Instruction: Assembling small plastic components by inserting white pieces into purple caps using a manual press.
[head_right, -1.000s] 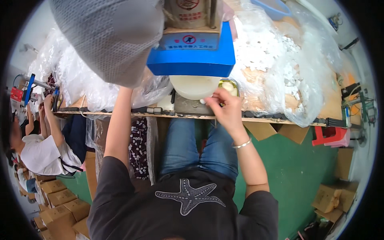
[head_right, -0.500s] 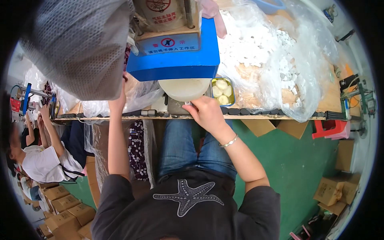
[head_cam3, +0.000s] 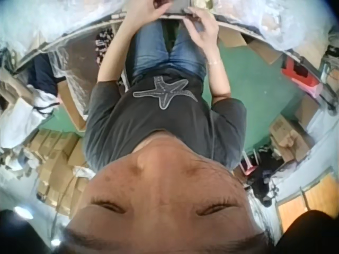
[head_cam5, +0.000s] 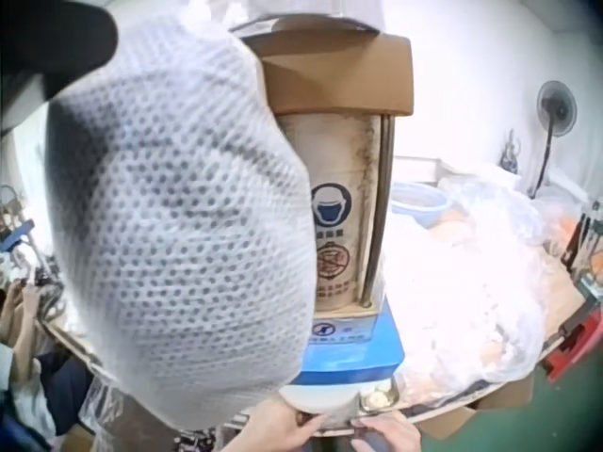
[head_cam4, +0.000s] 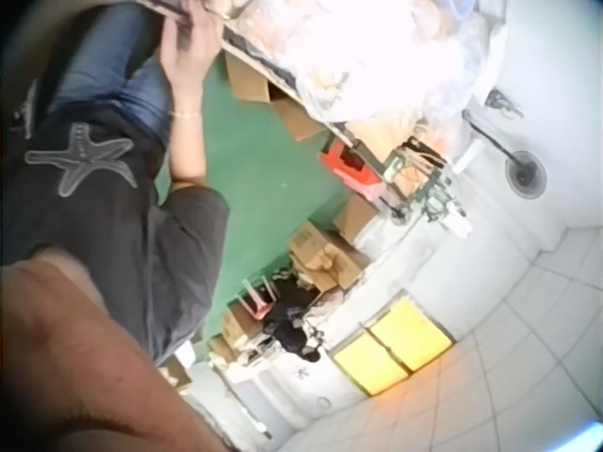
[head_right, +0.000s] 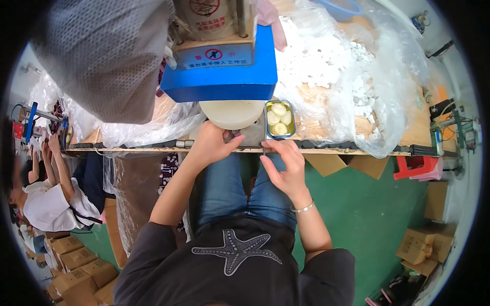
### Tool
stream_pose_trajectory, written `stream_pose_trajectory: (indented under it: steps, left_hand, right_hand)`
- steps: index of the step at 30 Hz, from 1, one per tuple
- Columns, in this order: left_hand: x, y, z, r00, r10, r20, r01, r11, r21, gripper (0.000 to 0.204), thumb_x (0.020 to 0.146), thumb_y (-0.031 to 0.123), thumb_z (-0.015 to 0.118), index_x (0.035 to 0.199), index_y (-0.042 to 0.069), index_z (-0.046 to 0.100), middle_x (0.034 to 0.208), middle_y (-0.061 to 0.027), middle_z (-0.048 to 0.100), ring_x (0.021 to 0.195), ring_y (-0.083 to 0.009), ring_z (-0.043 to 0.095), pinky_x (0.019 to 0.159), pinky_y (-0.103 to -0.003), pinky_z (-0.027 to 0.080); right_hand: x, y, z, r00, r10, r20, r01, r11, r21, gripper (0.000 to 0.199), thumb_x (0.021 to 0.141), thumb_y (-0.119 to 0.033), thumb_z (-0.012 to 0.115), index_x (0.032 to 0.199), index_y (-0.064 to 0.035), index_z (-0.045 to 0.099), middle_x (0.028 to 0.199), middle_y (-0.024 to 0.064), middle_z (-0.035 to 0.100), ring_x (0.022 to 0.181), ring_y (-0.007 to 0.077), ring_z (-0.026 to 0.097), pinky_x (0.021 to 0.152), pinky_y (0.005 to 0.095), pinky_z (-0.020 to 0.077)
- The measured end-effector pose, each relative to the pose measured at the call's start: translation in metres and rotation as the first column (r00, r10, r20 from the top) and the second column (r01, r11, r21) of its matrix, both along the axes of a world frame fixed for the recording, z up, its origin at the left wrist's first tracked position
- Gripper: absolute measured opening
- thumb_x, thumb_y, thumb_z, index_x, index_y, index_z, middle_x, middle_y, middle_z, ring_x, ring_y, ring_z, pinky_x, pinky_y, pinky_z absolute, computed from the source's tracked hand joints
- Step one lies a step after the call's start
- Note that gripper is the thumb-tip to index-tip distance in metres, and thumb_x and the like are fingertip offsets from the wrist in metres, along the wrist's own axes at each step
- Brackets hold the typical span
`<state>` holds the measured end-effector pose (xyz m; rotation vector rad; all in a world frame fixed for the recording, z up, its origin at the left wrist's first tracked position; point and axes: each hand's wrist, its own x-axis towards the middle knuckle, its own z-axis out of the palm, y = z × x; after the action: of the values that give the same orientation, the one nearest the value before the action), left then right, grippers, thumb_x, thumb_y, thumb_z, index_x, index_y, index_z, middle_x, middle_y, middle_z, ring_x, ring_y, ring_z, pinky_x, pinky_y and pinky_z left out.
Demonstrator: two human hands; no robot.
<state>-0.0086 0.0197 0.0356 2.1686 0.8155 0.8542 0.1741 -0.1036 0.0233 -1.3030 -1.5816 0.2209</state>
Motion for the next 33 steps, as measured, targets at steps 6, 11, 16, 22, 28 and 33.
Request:
stream_pose_trajectory:
  steps: [6, 11, 16, 22, 28, 33]
  left_hand:
    - [-0.002, -0.004, -0.004, 0.993, 0.022, -0.120, -0.020, 1.000, 0.014, 0.029, 0.072, 0.012, 0.077, 0.094, 0.000, 0.063, 0.077, -0.0135, 0.060, 0.069, -0.0300, 0.062, 0.062, -0.037, 0.049]
    - [-0.005, -0.001, -0.023, 0.995, -0.047, 0.083, 0.051, 0.998, -0.045, 0.030, 0.074, 0.009, 0.075, 0.099, -0.001, 0.062, 0.085, -0.0164, 0.059, 0.069, -0.0301, 0.058, 0.064, -0.039, 0.048]
    - [-0.004, 0.005, -0.018, 0.995, -0.081, 0.054, 0.080, 0.997, 0.012, 0.027, 0.074, 0.007, 0.074, 0.098, 0.000, 0.063, 0.082, -0.0128, 0.061, 0.067, -0.0255, 0.055, 0.062, -0.036, 0.046]
    - [-0.002, 0.006, -0.027, 0.998, -0.059, 0.013, 0.059, 0.998, 0.032, 0.022, 0.074, 0.006, 0.074, 0.094, 0.002, 0.065, 0.076, -0.0077, 0.062, 0.060, -0.0188, 0.051, 0.057, -0.031, 0.043]
    - [-0.007, -0.006, -0.026, 0.998, 0.041, -0.052, -0.035, 0.994, 0.106, 0.027, 0.069, 0.013, 0.079, 0.091, 0.004, 0.064, 0.076, -0.0044, 0.057, 0.080, -0.0252, 0.052, 0.078, -0.039, 0.037]
    - [0.000, -0.017, -0.022, 0.991, 0.119, 0.066, -0.130, 0.971, 0.199, 0.044, 0.065, 0.012, 0.082, 0.104, 0.005, 0.063, 0.083, -0.0046, 0.059, 0.085, -0.0269, 0.050, 0.079, -0.039, 0.037]
  right_hand:
    - [0.011, -0.014, -0.007, 1.000, -0.014, -0.004, 0.014, 0.999, -0.048, 0.038, 0.073, 0.002, 0.074, 0.108, 0.0007, 0.062, 0.095, 0.0087, 0.070, 0.079, 0.0216, 0.061, 0.070, 0.0309, 0.0497]
    - [0.008, -0.014, -0.008, 0.999, 0.032, -0.041, -0.034, 0.998, -0.061, 0.035, 0.073, 0.001, 0.073, 0.107, -0.0008, 0.063, 0.094, 0.0093, 0.069, 0.079, 0.0226, 0.061, 0.070, 0.0315, 0.0500]
    - [0.008, -0.016, -0.011, 0.997, 0.053, -0.055, -0.056, 0.996, -0.066, 0.033, 0.074, 0.001, 0.073, 0.105, -0.0015, 0.064, 0.093, 0.0092, 0.069, 0.078, 0.0231, 0.062, 0.069, 0.0319, 0.0499]
    - [0.021, -0.027, -0.001, 1.000, -0.004, 0.000, 0.004, 0.998, -0.066, 0.029, 0.073, 0.002, 0.073, 0.100, -0.0022, 0.066, 0.089, 0.0090, 0.069, 0.072, 0.0224, 0.061, 0.066, 0.0313, 0.0496]
    - [0.141, -0.019, 0.010, 0.750, -0.662, 0.003, 0.657, 0.745, 0.113, 0.008, 0.085, -0.006, 0.066, 0.090, -0.0004, 0.067, 0.069, 0.0045, 0.064, 0.059, 0.0074, 0.052, 0.057, 0.0221, 0.0441]
    - [0.274, 0.000, -0.003, 0.587, -0.711, 0.387, 0.788, 0.611, -0.074, 0.019, 0.080, -0.009, 0.065, 0.099, -0.0043, 0.066, 0.089, 0.0167, 0.070, 0.078, 0.0330, 0.066, 0.069, 0.0413, 0.0522]
